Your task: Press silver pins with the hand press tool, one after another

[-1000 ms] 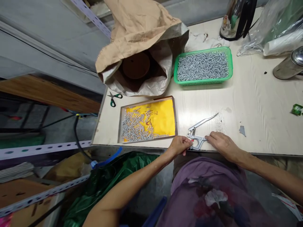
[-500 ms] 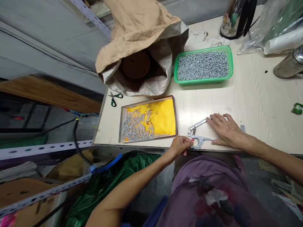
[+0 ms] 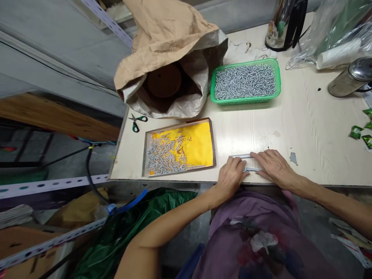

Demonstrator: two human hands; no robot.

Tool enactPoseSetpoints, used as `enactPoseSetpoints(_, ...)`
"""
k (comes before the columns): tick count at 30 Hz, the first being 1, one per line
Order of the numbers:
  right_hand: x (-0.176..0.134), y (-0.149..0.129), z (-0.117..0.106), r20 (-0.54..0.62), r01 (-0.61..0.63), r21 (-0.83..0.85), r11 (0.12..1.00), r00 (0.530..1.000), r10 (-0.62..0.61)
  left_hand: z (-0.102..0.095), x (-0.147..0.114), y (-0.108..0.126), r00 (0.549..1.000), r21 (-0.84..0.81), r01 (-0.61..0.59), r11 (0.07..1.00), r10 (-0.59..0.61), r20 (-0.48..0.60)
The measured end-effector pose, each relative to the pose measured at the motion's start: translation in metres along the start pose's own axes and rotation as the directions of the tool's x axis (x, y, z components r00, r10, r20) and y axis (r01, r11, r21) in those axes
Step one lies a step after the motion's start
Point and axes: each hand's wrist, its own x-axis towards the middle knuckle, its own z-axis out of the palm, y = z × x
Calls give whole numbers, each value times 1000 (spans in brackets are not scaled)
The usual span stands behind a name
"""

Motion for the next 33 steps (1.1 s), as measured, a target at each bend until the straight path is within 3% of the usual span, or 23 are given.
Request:
enactPoseSetpoints(2,-2,1,0,-12,-13,25,1000,1000,13,4,15,3,990,41,-136,990,136,24)
enactPoseSetpoints(5,-8,7,0,-14,-37,39,999,999,37,6,31,1,967,49,-237,970,231,105)
enactPoseSetpoints(14,-24,12,1,2,-81,53,995,997,81,1,44,11,928,100,-324,941,295,229)
enactPoseSetpoints(23,-30,-3,25,-150,-47,-52,998,988,39,13,42,12,921,108,-341,934,310,235)
enactPoseSetpoints(27,-28,3,19,-138,-105,15,994,985,106,19,40,11,939,123,-316,941,291,183)
enactPoseSetpoints(30,-26,16,8,-100,-106,92,990,988,115,30,31,10,968,116,-252,961,250,28)
enactPoseSetpoints(33,-21,33,4,-78,-61,131,990,994,72,47,14,13,958,80,-256,963,264,-116)
